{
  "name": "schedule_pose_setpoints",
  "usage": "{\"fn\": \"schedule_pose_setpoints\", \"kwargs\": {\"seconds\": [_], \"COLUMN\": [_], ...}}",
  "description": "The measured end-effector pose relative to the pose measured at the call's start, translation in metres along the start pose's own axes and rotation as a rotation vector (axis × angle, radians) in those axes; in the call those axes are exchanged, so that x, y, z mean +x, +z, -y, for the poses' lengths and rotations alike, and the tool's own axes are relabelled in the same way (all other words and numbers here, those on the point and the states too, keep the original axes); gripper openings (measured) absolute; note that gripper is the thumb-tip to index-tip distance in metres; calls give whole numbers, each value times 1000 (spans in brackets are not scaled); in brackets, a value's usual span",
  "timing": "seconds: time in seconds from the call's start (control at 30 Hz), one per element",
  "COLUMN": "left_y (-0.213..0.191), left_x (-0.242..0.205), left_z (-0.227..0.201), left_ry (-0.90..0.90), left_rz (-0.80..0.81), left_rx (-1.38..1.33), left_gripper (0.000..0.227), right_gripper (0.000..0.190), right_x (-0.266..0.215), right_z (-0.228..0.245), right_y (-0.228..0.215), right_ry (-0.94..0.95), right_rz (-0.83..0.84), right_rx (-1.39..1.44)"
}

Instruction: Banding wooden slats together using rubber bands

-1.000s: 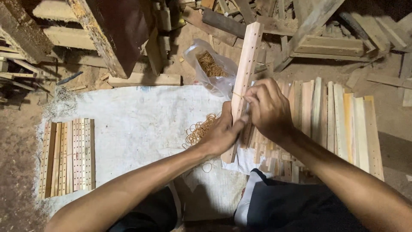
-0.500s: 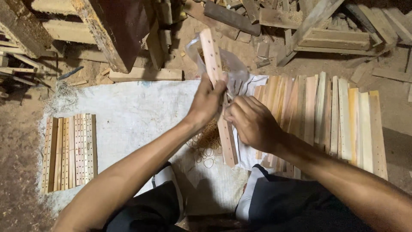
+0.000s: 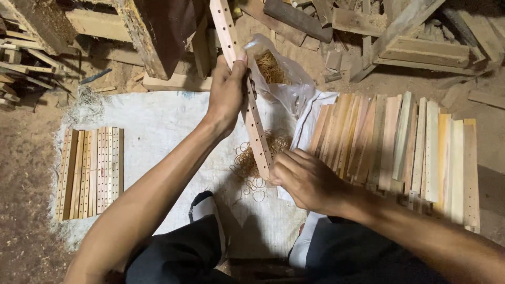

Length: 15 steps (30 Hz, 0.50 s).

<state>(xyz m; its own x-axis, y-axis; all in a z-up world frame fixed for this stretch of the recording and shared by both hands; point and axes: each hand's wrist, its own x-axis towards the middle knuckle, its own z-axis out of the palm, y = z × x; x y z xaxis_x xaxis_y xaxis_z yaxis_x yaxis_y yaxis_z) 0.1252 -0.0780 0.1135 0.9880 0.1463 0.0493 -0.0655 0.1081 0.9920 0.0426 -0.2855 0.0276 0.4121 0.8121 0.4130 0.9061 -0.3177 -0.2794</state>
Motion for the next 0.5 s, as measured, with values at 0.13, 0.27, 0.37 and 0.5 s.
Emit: {"fn": "schedule_pose_setpoints", "kwargs": {"seconds": [0.13, 0.27, 0.37, 0.5], "left_y": [-7, 3, 9, 9], "left_x": [21, 12, 4, 0], "left_z": [36, 38, 33, 23], "left_ry": [-46, -9, -122, -137], "left_rz": [126, 217, 221, 251], "left_rx": [104, 20, 113, 28], "left_gripper": [44, 45, 67, 54], "right_gripper": [21, 15, 16, 28], "right_x": [17, 31, 29, 25], "right_z": [12, 24, 21, 20], "right_y": [-27, -45, -43, -34], "right_ry": [126, 148, 153, 137], "right_rz": [50, 18, 17, 31], "right_rx": [-7, 1, -12, 0]}}
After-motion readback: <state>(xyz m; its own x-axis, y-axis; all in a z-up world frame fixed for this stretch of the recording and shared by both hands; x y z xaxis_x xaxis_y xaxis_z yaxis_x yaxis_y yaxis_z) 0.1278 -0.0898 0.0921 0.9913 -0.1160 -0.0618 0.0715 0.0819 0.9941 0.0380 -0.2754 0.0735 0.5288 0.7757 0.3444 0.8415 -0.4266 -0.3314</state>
